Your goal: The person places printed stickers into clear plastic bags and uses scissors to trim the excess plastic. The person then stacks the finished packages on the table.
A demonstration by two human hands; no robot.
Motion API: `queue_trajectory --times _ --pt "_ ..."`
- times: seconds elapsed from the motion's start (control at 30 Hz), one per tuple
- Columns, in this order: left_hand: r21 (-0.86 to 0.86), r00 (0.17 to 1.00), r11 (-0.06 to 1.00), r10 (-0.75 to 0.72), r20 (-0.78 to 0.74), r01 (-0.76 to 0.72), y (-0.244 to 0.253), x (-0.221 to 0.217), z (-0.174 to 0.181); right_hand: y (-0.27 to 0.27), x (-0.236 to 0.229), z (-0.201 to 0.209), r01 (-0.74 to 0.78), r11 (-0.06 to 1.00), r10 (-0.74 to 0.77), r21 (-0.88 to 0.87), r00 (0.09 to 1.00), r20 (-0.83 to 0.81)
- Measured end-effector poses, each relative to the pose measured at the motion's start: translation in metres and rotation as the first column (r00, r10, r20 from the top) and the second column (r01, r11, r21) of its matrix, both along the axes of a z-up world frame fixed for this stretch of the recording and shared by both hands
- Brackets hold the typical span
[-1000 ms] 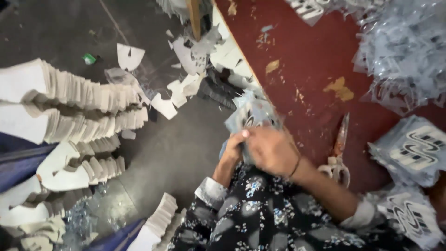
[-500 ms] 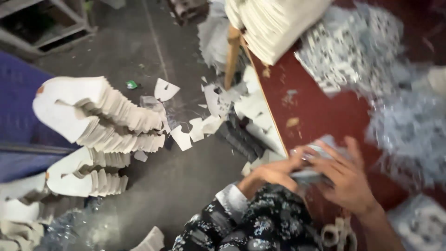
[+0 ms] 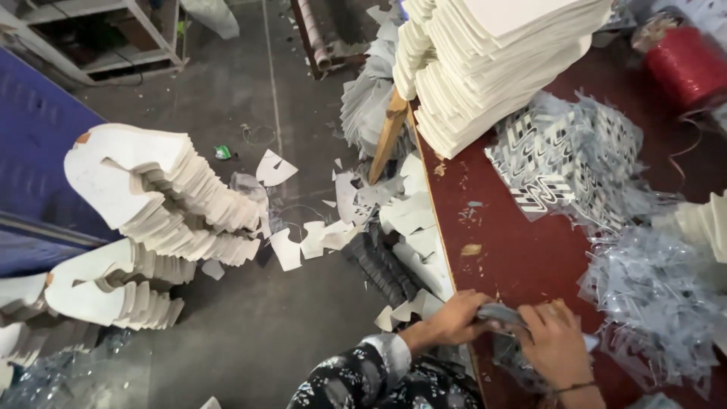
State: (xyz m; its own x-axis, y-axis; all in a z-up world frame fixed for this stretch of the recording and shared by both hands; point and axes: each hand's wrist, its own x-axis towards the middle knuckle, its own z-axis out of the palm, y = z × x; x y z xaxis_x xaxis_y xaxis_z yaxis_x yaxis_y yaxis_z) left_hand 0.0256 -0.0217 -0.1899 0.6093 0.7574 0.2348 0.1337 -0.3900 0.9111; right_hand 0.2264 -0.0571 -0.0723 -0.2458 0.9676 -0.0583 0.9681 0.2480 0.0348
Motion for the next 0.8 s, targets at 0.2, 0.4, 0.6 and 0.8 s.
queue_trajectory --times 0.2,0.4,0.6,0.8 --pt "-0.264 0.965 0.964 0.05 0.259 0.021 -0.004 -0.024 0.055 -0.005 -0.005 -0.012 -0.035 0.994 0.022 -0.108 0.993 -0.118" --pt "-0.007 0.982 0.997 0.075 0.174 -0.075 -0.004 -0.023 0.041 -0.01 -0.009 -0.023 -0.109 0.994 0.105 -0.013 0.981 -0.166" --pt "-0.242 0.949 0.962 0.047 -0.313 -0.128 0.018 -0.023 0.024 -0.036 -0.053 0.097 0.122 0.712 -0.105 0.692 0.992 -0.067" --pt "-0.367 0.964 0.905 0.255 0.069 -0.214 0.021 -0.069 0.124 -0.183 0.005 -0.056 0.548 0.822 -0.569 -0.157 0.777 -0.269"
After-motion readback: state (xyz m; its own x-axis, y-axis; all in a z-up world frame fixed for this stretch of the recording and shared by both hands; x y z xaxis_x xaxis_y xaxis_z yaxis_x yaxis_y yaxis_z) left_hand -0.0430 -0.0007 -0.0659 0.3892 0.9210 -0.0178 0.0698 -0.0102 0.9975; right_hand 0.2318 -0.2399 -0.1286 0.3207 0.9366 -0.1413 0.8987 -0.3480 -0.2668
